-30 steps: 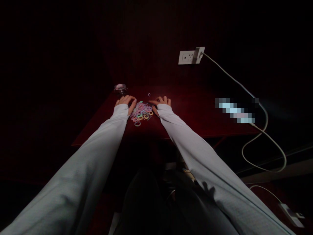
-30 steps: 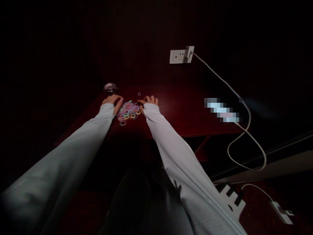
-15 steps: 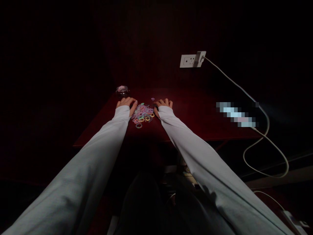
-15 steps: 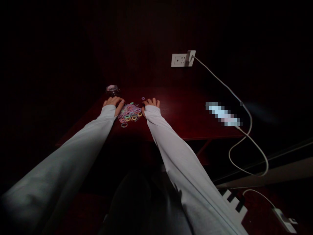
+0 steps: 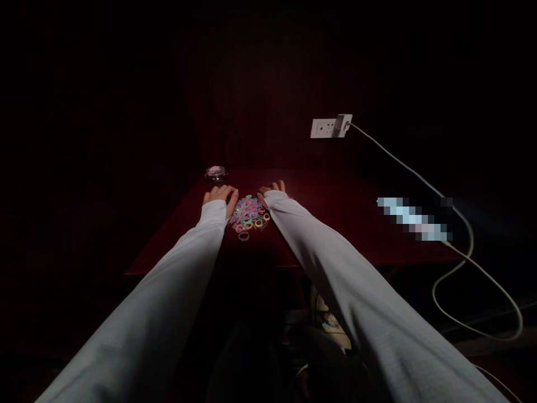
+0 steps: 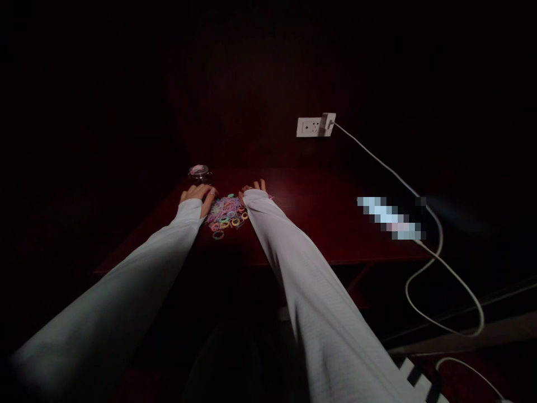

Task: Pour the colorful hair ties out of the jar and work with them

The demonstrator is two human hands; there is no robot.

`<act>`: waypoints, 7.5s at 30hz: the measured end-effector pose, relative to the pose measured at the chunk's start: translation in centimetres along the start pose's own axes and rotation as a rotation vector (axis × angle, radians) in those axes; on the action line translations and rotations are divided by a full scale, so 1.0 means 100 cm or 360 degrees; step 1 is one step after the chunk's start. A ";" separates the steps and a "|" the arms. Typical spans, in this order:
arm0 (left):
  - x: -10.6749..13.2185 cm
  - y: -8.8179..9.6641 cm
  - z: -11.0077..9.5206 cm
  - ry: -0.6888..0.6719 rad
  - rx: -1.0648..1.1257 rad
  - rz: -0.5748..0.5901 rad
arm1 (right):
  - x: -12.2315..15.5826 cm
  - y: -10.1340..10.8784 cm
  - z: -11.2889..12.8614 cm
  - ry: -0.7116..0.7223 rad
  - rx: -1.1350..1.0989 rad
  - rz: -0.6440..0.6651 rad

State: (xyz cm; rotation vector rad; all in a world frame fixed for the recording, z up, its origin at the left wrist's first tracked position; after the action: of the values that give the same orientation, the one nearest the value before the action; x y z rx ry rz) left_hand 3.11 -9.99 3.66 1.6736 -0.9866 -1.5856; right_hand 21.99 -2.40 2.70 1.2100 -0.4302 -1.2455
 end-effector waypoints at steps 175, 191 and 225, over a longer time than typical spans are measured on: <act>0.004 0.013 -0.001 -0.0186 0.0080 0.0043 | 0.065 0.034 0.008 0.0299 -0.0463 -0.0103; 0.012 0.017 -0.011 -0.0476 0.0146 0.0000 | 0.054 0.032 0.006 0.0179 -0.0625 -0.0170; 0.007 0.005 -0.006 -0.0607 0.0259 0.0014 | 0.047 0.028 0.003 -0.0018 -0.0734 -0.0429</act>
State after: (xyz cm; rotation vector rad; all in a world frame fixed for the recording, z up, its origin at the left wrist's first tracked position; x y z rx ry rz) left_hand 3.66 -10.86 3.76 1.4942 -1.3414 -1.9056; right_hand 24.69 -7.03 3.63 0.8813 0.0220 -1.4825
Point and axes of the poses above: each hand's wrist, its own x-axis away from the middle knuckle, its own y-axis out of the back of the hand, z = x × y, the point moved 1 cm from there along -x, towards the middle knuckle, and after that the axes turned 10 degrees about -x, right-handed, at the moved point
